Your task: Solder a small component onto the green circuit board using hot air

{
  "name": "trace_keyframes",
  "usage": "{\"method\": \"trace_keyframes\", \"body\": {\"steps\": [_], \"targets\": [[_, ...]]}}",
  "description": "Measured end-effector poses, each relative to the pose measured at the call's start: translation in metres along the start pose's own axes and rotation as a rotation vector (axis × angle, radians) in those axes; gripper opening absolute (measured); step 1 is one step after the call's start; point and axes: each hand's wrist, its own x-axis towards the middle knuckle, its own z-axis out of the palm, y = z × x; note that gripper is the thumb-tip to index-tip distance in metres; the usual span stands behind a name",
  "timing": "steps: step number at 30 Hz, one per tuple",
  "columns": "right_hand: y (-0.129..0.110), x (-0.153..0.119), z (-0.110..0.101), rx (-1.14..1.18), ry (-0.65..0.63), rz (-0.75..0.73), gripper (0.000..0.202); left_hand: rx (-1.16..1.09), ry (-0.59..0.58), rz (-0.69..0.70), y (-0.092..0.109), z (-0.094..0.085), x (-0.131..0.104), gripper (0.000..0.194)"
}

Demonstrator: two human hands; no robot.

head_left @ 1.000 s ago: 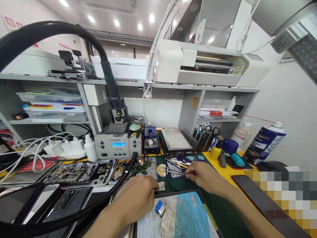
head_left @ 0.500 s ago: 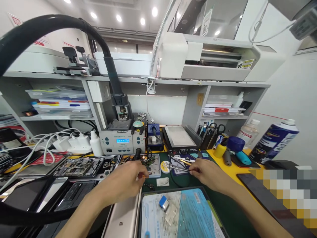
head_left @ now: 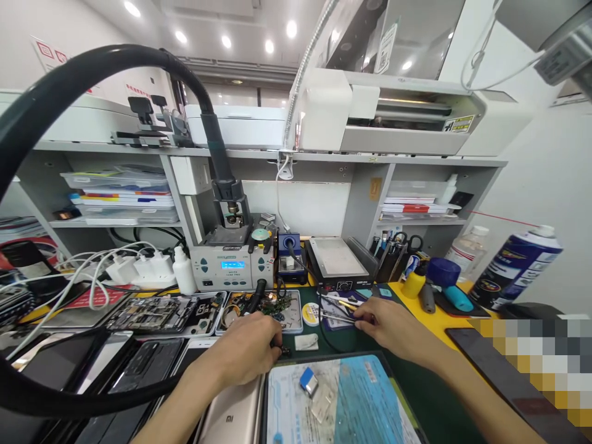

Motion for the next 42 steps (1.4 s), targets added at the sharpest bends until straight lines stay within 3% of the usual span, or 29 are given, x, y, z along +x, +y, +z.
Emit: {"method": "trace_keyframes", "body": {"steps": [8, 17, 25, 32, 34, 36, 39, 42], "targets": [[-0.003, 0.000, -0.006, 0.010, 0.012, 0.013, 0.021, 0.026, 0.134, -0.132, -0.008, -0.024, 0.005, 0.021], [-0.008, -0.002, -0.010, 0.033, 0.036, 0.026, 0.024, 0.236, 0.158, -0.202, -0.003, -0.006, 0.014, 0.024], [0.000, 0.000, -0.008, 0.042, 0.067, 0.065, 0.025, 0.301, 0.182, -0.223, -0.002, -0.011, 0.013, 0.023], [0.006, 0.000, -0.016, 0.049, 0.105, 0.129, 0.028, 0.258, 0.403, -0.257, 0.021, -0.043, -0.023, 0.033], [0.006, 0.000, -0.019, 0.051, 0.107, 0.143, 0.028, 0.186, 0.524, -0.229, 0.025, -0.047, -0.029, 0.034], [0.007, 0.000, -0.023, 0.051, 0.107, 0.151, 0.027, 0.151, 0.565, -0.246, 0.023, -0.048, -0.029, 0.034], [0.010, 0.000, -0.025, 0.050, 0.104, 0.147, 0.026, 0.164, 0.503, -0.321, 0.010, -0.049, -0.025, 0.036], [0.015, 0.001, -0.023, 0.047, 0.105, 0.145, 0.024, 0.160, 0.367, -0.372, -0.009, -0.051, -0.024, 0.034]]}}
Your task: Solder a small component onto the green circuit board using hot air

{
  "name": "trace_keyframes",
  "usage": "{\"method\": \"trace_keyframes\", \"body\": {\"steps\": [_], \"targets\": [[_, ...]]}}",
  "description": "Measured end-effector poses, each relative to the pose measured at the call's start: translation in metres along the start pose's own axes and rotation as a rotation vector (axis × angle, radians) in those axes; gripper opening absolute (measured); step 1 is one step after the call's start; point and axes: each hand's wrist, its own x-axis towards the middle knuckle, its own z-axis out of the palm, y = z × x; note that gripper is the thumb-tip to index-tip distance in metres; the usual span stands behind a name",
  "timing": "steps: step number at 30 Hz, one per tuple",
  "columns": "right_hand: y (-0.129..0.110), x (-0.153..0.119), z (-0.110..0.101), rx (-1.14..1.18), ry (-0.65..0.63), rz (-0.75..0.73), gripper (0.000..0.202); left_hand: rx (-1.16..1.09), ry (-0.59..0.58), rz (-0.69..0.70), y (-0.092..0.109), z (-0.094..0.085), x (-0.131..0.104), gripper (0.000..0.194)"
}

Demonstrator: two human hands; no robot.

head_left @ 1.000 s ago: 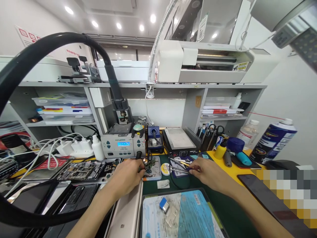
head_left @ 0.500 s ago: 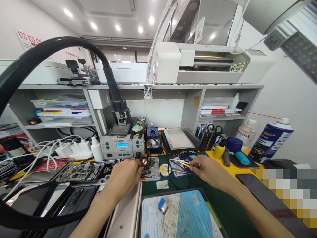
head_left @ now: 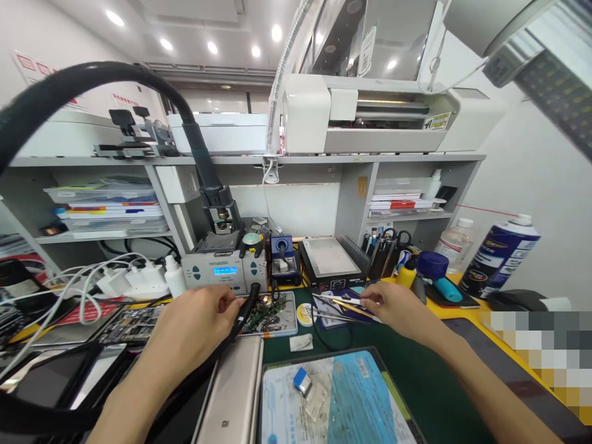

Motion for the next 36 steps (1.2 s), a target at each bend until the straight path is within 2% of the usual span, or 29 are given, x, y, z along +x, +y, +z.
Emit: {"method": "trace_keyframes", "body": {"steps": [3, 6, 9, 14, 23, 36], "targets": [[0.002, 0.001, 0.004, -0.001, -0.004, -0.001, 0.024, 0.016, -0.168, -0.006, -0.013, 0.006, 0.005, 0.028], [0.001, 0.002, 0.005, -0.004, -0.010, -0.010, 0.026, 0.012, -0.245, 0.017, -0.016, 0.016, 0.008, 0.027], [-0.001, 0.001, 0.005, -0.012, -0.014, -0.008, 0.027, 0.003, -0.256, 0.022, -0.013, 0.024, 0.010, 0.031], [-0.001, 0.000, 0.004, -0.017, -0.010, -0.011, 0.026, -0.025, -0.265, 0.013, -0.013, 0.025, 0.014, 0.043], [0.005, 0.003, 0.006, -0.015, -0.005, -0.018, 0.028, -0.134, -0.366, 0.054, -0.033, 0.031, 0.020, 0.040], [0.005, 0.003, 0.005, -0.025, -0.002, -0.013, 0.029, -0.068, -0.379, 0.065, -0.025, 0.023, 0.018, 0.036]]}}
